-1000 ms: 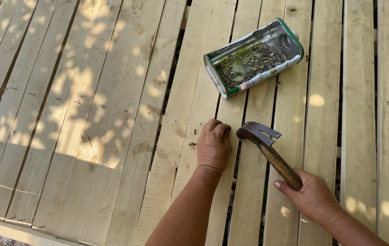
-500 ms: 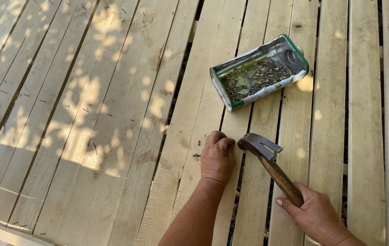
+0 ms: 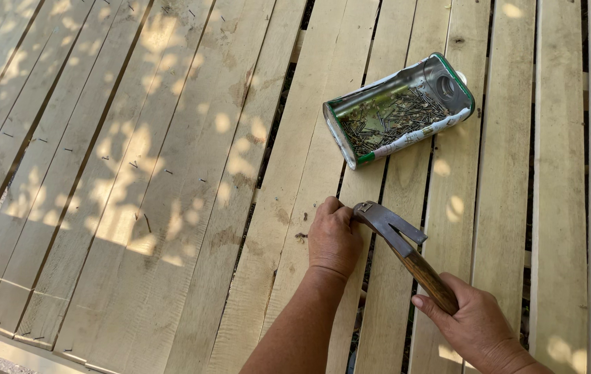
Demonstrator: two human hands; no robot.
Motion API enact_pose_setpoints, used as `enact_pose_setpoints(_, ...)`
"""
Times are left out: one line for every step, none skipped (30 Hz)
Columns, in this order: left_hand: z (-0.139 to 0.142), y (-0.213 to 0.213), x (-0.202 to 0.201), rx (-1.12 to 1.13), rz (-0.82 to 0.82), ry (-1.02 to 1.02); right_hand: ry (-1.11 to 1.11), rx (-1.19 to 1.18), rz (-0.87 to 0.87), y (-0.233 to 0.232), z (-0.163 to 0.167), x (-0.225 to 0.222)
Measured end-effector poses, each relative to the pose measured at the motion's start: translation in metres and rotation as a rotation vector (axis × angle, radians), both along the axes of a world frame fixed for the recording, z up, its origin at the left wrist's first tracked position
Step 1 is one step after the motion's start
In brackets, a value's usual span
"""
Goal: The person hammers nails into wooden planks using a hammer. They repeatedly pick nails from a metal tin and drive them into the slats of a wooden structure.
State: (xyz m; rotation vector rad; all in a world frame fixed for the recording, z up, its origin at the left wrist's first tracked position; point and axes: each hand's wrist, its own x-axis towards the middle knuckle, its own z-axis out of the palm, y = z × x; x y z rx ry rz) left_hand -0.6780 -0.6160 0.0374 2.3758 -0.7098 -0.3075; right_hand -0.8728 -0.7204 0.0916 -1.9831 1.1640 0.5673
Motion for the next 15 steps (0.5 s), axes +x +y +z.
enact_pose_setpoints(0.0, 0.0005, 0.0, 0.0, 0.003, 0.009, 0.02, 0.01, -0.008, -0.0003, -0.001, -0.0003)
enact_pose_setpoints(-0.0001, 0.0008, -0.0001, 0.0, 0.005, 0.018, 0.019, 0.008, -0.008, -0.0011, -0.0019, -0.0004)
enact_pose_setpoints(-0.0004, 0.0011, -0.0003, 0.0, 0.007, 0.028, 0.02, 0.007, -0.009, -0.0021, -0.0024, -0.0006)
enact_pose_setpoints(-0.0009, 0.0012, -0.0003, -0.003, 0.003, 0.021, 0.022, 0.004, -0.011, -0.0031, -0.0023, -0.0011)
enact_pose_setpoints(-0.0014, 0.0011, 0.0001, -0.008, -0.001, 0.012, -0.005, -0.005, -0.017, -0.0039, -0.0022, -0.0012)
enact_pose_setpoints(-0.002, 0.001, 0.0, -0.011, -0.003, 0.005, -0.029, -0.012, -0.022, -0.0045, -0.0015, -0.0017)
enact_pose_setpoints(-0.0025, 0.0008, 0.0001, -0.014, -0.004, -0.003, -0.053, -0.019, -0.027, -0.0047, -0.0008, -0.002)
enact_pose_setpoints(-0.0028, 0.0005, 0.0004, -0.018, -0.007, -0.014, -0.072, -0.028, -0.024, -0.0048, -0.0001, -0.0021)
enact_pose_setpoints(-0.0031, 0.0001, 0.0005, -0.021, -0.009, -0.023, -0.09, -0.036, -0.021, -0.0049, 0.0005, -0.0023)
enact_pose_setpoints(-0.0031, 0.0002, 0.0002, -0.02, -0.009, -0.025, -0.106, -0.042, -0.017, -0.0045, 0.0008, -0.0023)
enact_pose_setpoints(-0.0029, 0.0001, 0.0, -0.02, -0.01, -0.028, -0.106, -0.033, -0.029, -0.0041, 0.0006, -0.0019)
enact_pose_setpoints(-0.0025, -0.0002, 0.0, -0.023, -0.011, -0.033, -0.108, -0.027, -0.04, -0.0038, -0.0001, -0.0013)
enact_pose_setpoints(-0.0019, -0.0008, -0.0002, -0.008, -0.006, -0.019, -0.106, -0.023, -0.05, -0.0038, -0.0007, -0.001)
enact_pose_setpoints(-0.0011, -0.0012, -0.0006, 0.01, 0.0, -0.003, -0.048, -0.017, -0.037, -0.0039, -0.0014, -0.0009)
enact_pose_setpoints(-0.0002, -0.0015, -0.0005, 0.028, 0.003, 0.011, 0.009, -0.01, -0.028, -0.0038, -0.0023, -0.0006)
